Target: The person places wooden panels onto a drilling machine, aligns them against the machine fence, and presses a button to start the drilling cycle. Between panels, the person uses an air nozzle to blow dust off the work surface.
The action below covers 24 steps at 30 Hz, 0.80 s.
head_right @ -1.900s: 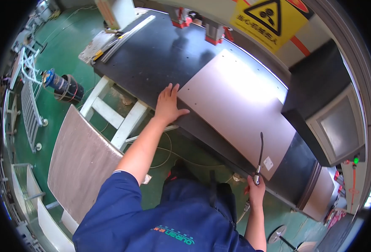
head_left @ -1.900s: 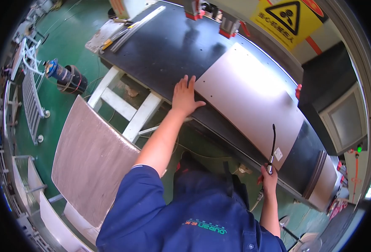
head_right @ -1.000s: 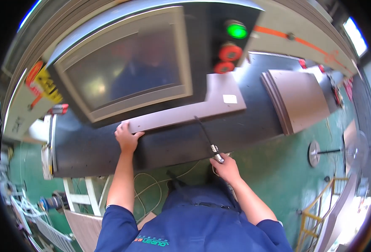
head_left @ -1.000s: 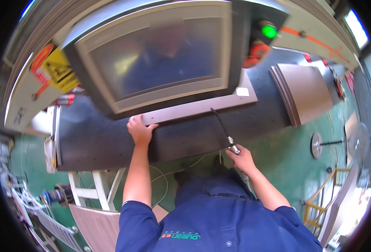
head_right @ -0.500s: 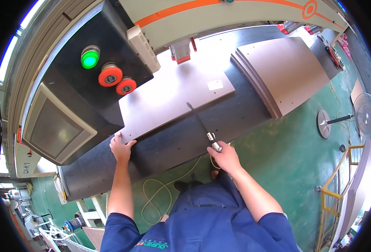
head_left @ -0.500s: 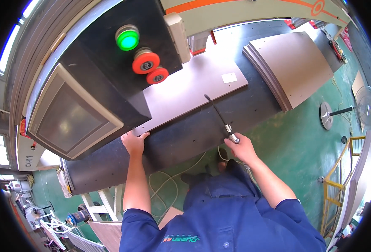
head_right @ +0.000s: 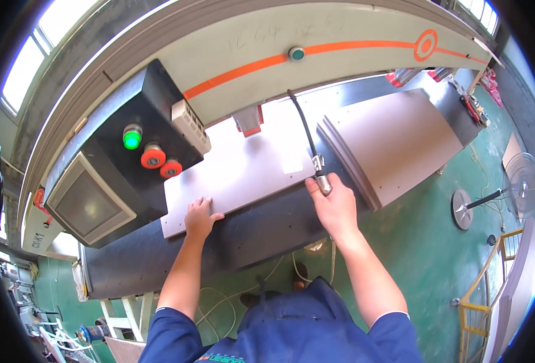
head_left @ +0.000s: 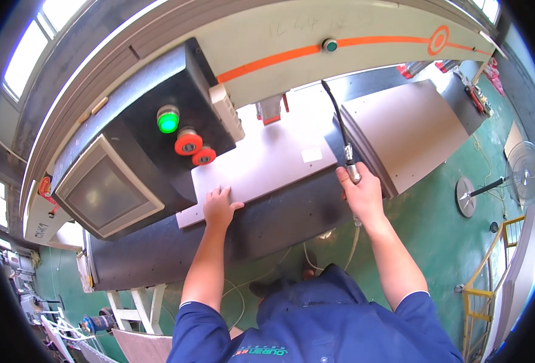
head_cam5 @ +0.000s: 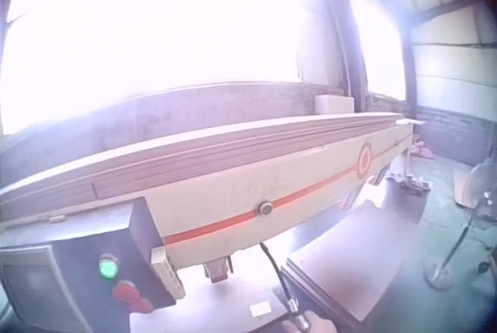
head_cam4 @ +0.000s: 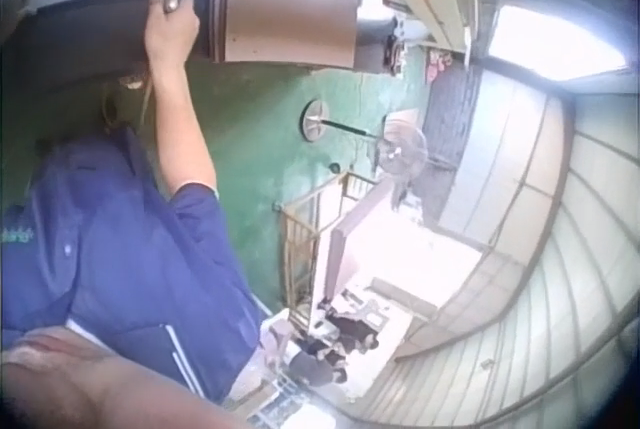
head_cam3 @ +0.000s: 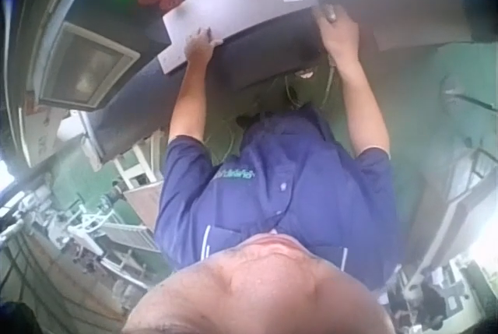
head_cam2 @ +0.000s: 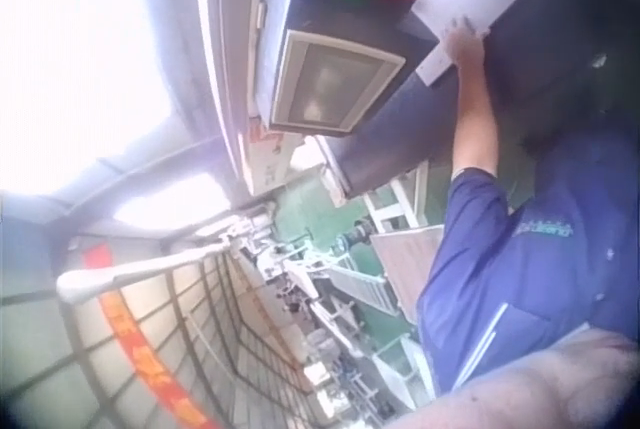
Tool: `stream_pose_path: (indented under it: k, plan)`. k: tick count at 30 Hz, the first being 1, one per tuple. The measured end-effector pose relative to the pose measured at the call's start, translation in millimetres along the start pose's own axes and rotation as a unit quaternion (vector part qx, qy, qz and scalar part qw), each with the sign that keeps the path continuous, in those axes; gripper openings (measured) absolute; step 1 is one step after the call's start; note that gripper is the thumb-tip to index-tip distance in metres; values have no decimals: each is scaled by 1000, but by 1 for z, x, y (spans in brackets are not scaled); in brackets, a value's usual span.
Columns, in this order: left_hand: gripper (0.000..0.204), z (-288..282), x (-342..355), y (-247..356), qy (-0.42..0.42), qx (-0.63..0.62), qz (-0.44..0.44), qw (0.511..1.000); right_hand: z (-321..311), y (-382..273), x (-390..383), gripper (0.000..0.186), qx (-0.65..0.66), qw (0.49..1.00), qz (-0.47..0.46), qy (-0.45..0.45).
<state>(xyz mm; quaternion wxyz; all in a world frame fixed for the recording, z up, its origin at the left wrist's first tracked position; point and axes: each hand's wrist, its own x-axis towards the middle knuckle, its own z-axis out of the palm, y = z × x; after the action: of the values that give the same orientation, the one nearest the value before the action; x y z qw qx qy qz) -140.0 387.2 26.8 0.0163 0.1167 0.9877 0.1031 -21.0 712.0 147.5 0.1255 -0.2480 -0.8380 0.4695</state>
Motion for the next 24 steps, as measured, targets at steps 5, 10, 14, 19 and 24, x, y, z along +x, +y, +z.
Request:
stream_pose_path:
  k: [5,10,14,19,24]
  plan:
    - [69,4,1,5,-28,58,-14,998,-39,-37,23,40,68,997,-25,14]
    - [69,15,-1,5,-29,51,-42,997,-45,-44,37,37,73,997,-19,2]
    - [67,25,-10,7,24,74,-51,996,-49,-53,42,38,46,998,-2,-38]
    - [48,24,-43,26,167,-19,-41,985,-59,-56,48,43,61,993,27,-96]
    - [32,32,-170,41,152,-293,-15,944,-46,-20,21,42,63,984,42,-160]
